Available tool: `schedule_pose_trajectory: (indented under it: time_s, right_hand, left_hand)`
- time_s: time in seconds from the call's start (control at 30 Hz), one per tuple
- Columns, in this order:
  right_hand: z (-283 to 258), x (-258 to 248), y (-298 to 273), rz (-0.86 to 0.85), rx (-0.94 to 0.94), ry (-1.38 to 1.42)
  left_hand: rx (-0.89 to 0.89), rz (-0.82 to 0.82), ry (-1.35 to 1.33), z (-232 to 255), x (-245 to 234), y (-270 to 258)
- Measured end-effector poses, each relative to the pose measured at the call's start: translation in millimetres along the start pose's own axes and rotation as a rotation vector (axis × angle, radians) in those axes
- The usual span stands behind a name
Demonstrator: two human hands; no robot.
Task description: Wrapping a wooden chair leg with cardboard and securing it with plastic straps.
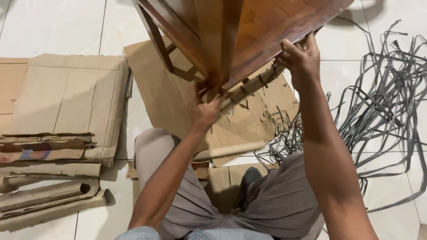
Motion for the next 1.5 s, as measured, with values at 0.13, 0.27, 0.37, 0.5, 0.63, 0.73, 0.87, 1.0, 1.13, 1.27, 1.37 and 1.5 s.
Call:
schedule_pose_trajectory:
  time_s: [0.13,0.27,0.37,0.5,0.63,0.73,0.87,1.0,1.13,1.27,1.37,1.5]
  right_hand:
    - [-2.6,-4.0,9.8,0.03,0.028,-0.035]
    - [2.8,-11.2,18.0,0.06,0.055,0.008]
    - [16.8,-17.0,17.0,0.112,0.071,0.021]
    - [47.7,-14.6,-8.0,0.187,0.081,-0.104]
    - [135.6,-25.0,-81.4,0.123,0.059,-0.422]
    - [228.0,-57.9,-155.9,-0.412,0.175,-1.133]
    - [308.6,-79.7,-253.3,-1.047,0.451,-1.426]
    - [294.1,-57.9,-286.6,-1.204,0.361,-1.511]
    - [282.9,-30.2,-285.5,-1.209,0.536,-1.147]
    - [280.0,-10.3,-279.0,-1.307,0.465,-1.053]
    - [264.5,12.0,-281.5,-1.303,0.333,-0.924]
    - [244.5,57.9,-302.3,-1.247,0.076,-0.867]
  left_hand:
    - [0.034,0.007,0.115,-3.9,5.1,-5.8]
    - [0.033,-0.065,-0.052,20.1,8.0,3.3]
    - [0.027,-0.086,-0.039,26.9,1.7,3.1]
    - [0.072,-0.138,0.022,25.6,-3.7,4.4]
    - [-0.442,-0.299,0.119,-27.0,-12.3,-0.7]
    - [-0.405,-0.393,0.243,-86.1,-24.5,-12.4]
    - [-0.527,-0.618,0.702,-96.0,-36.6,-25.1]
    - [-0.46,-0.823,1.03,-125.1,-41.0,-43.4]
    - [-0.554,-0.878,1.067,-157.9,-51.0,-51.2]
    - [-0.7,-0.824,1.016,-151.7,-67.9,-50.7]
    - [-0.675,-0.808,1.072,-170.4,-80.3,-56.0]
    - [-0.755,-0.791,1.107,-212.2,-91.2,-69.4]
Point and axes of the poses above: each hand's wrist, its own y-axis towards the middle knuckle, its own x-axis out of the palm, z = x × y, the point moved 1 cm from there along y, towards the middle knuckle, and after that the axes turned 12 degrees about -x, right-handed, at the moved point
